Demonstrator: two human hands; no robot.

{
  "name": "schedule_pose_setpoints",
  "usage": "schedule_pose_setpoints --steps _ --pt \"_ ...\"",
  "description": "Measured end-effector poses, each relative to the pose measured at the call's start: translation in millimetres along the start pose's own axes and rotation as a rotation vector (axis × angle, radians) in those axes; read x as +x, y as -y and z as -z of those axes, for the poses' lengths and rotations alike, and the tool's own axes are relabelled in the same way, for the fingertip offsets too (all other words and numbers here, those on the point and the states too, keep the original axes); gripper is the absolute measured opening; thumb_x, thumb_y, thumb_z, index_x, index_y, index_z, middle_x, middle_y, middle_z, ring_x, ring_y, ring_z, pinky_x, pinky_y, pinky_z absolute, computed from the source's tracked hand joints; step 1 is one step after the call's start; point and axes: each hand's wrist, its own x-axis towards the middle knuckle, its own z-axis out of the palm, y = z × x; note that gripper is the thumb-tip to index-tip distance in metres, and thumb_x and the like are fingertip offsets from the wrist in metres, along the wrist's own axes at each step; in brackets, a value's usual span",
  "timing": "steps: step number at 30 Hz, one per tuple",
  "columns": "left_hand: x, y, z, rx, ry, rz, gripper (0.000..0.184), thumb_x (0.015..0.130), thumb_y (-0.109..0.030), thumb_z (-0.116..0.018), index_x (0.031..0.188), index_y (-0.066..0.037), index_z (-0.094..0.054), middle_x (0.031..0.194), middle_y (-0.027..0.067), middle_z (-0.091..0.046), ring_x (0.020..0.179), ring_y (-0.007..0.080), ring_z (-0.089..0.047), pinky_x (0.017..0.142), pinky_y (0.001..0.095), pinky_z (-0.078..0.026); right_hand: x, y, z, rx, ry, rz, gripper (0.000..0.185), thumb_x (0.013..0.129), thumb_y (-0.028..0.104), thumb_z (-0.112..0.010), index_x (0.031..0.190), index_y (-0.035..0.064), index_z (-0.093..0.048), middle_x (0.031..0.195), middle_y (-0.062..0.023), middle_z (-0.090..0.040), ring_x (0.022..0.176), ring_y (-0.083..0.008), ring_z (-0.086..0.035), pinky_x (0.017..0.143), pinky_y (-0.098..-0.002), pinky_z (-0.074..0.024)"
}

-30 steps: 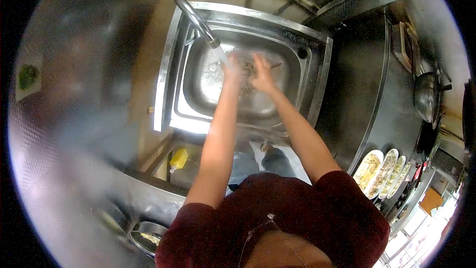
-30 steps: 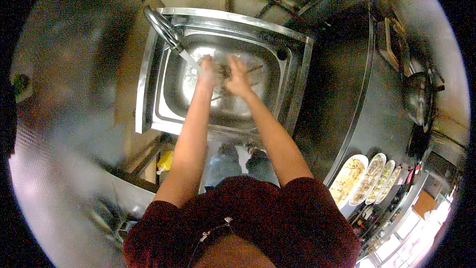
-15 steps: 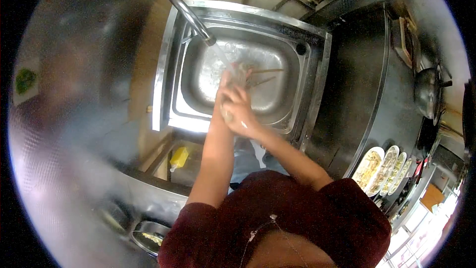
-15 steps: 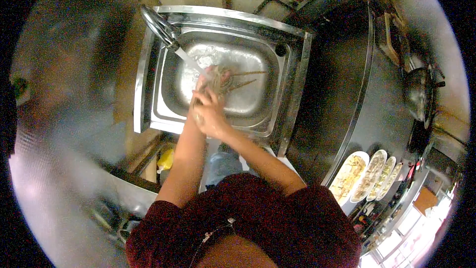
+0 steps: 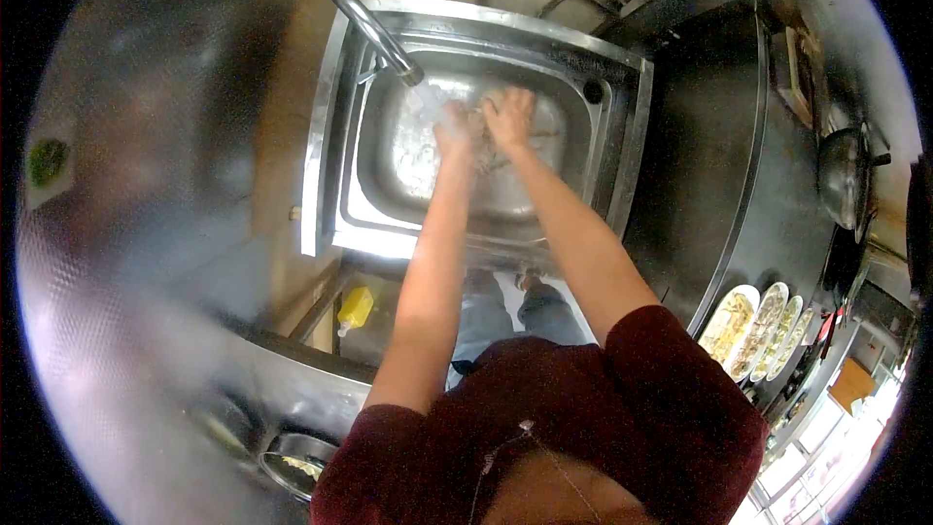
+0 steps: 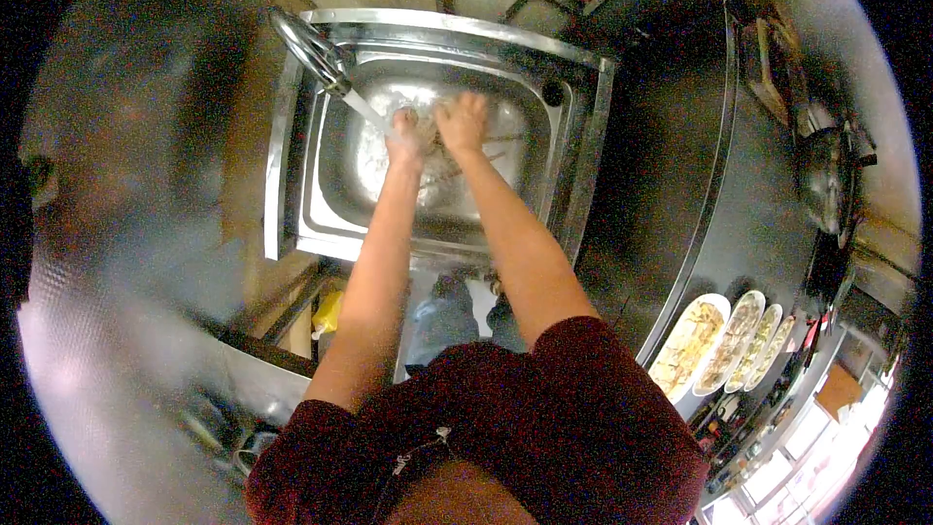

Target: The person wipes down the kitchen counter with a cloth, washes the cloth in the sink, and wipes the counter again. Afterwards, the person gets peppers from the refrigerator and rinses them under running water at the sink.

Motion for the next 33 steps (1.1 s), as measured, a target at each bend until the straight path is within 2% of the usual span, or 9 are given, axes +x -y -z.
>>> schedule_pose_setpoints --steps 3,8,13,17,23,24,26,31,33 --pt "0.0 -18.7 -18.2 -0.391 -0.123 0.06 0.047 0.088 -0.032 -0.048 0.117 0.004 -0.043 0.105 0.0145 -0.052 0.091 0.0228 -0.054 0.078 0.0342 -0.045 -3.5 11.6 6.6 0.444 -0.044 -0.252 0.06 0.072 0.043 -0.062 0.117 0.005 -0.049 0.134 -0.0193 -0.028 0.122 -0.0334 -0.026 0.097 -0.047 -0.0257" --pt "-30.3 -25.6 -10.9 -0.496 0.005 0.162 0.037 0.088 -0.032 -0.044 0.11 -0.002 -0.046 0.099 0.0116 -0.053 0.089 0.0214 -0.054 0.075 0.0339 -0.046 12.2 39.0 -21.0 1.161 0.356 -0.586 0.036 0.069 0.017 -0.065 0.1 0.001 -0.055 0.076 -0.0133 -0.061 0.075 -0.0271 -0.06 0.069 -0.0359 -0.047" --pt "21.2 16.7 49.8 -0.83 0.617 0.474 0.034 0.088 -0.037 -0.043 0.102 -0.008 -0.05 0.094 0.0106 -0.055 0.083 0.0224 -0.056 0.072 0.0359 -0.048 -52.7 87.9 8.8 0.549 0.025 -0.159 0.01 0.069 0.005 -0.058 0.079 0.0047 -0.059 0.079 -0.0155 -0.061 0.078 -0.0288 -0.059 0.072 -0.0354 -0.0444" --pt "-32.5 -3.7 34.8 -0.906 0.147 0.393 0.037 0.086 -0.039 -0.047 0.102 -0.005 -0.051 0.085 0.0091 -0.057 0.08 0.024 -0.058 0.071 0.0363 -0.05 -133.2 77.3 32.8 0.626 0.094 0.174 0.021 0.061 -0.005 -0.058 0.078 0.0051 -0.056 0.101 -0.0158 -0.054 0.098 -0.0346 -0.048 0.085 -0.0387 -0.0394" --pt "64.4 133.2 36.2 -0.947 0.619 0.448 0.039 0.08 -0.035 -0.06 0.105 -0.008 -0.049 0.096 0.0076 -0.055 0.09 0.0191 -0.055 0.07 0.0304 -0.05 -108.0 66.3 12.7 0.213 -0.167 0.266 0.01 0.064 0.016 -0.063 0.069 0.0076 -0.059 0.095 -0.0161 -0.058 0.09 -0.0344 -0.053 0.078 -0.042 -0.0429" --pt "52.6 116.9 32.1 -0.895 0.543 0.407 0.04 0.08 -0.035 -0.06 0.106 -0.007 -0.049 0.096 0.0078 -0.055 0.09 0.0191 -0.055 0.07 0.0303 -0.05 -91.4 65.6 17.3 0.253 0.116 -0.023 0.013 0.068 0.022 -0.061 0.073 0.0098 -0.063 0.081 -0.0162 -0.061 0.076 -0.0337 -0.058 0.07 -0.0423 -0.0462" --pt "11.3 66.9 20.0 -0.79 0.388 0.329 0.042 0.079 -0.034 -0.062 0.107 -0.005 -0.049 0.096 0.008 -0.055 0.089 0.0191 -0.055 0.069 0.0301 -0.049 -56.5 35.2 -8.1 0.242 -0.089 0.131 0.017 0.068 0.024 -0.061 0.076 0.0107 -0.067 0.076 -0.0102 -0.064 0.072 -0.0273 -0.061 0.073 -0.0391 -0.0467" --pt "9.8 44.7 -1.8 -0.047 0.037 -0.046 0.054 0.078 -0.031 -0.062 0.118 -0.001 -0.041 0.105 0.0112 -0.053 0.094 0.0204 -0.052 0.077 0.0314 -0.045 -10.6 -29.9 -13.7 -0.081 -0.035 -0.063 0.044 0.077 0.043 -0.053 0.098 0.0054 -0.061 0.112 -0.0187 -0.053 0.097 -0.0326 -0.053 0.086 -0.042 -0.0397" --pt "6.6 44.2 -7.0 0.054 -0.084 -0.17 0.055 0.081 -0.027 -0.058 0.124 0.0 -0.037 0.111 0.0131 -0.051 0.102 0.0223 -0.048 0.085 0.0325 -0.04 -12.5 2.6 -3.3 0.531 0.045 -0.391 0.047 0.074 0.041 -0.058 0.104 0.0052 -0.056 0.109 -0.0164 -0.055 0.096 -0.0286 -0.055 0.083 -0.0415 -0.041"
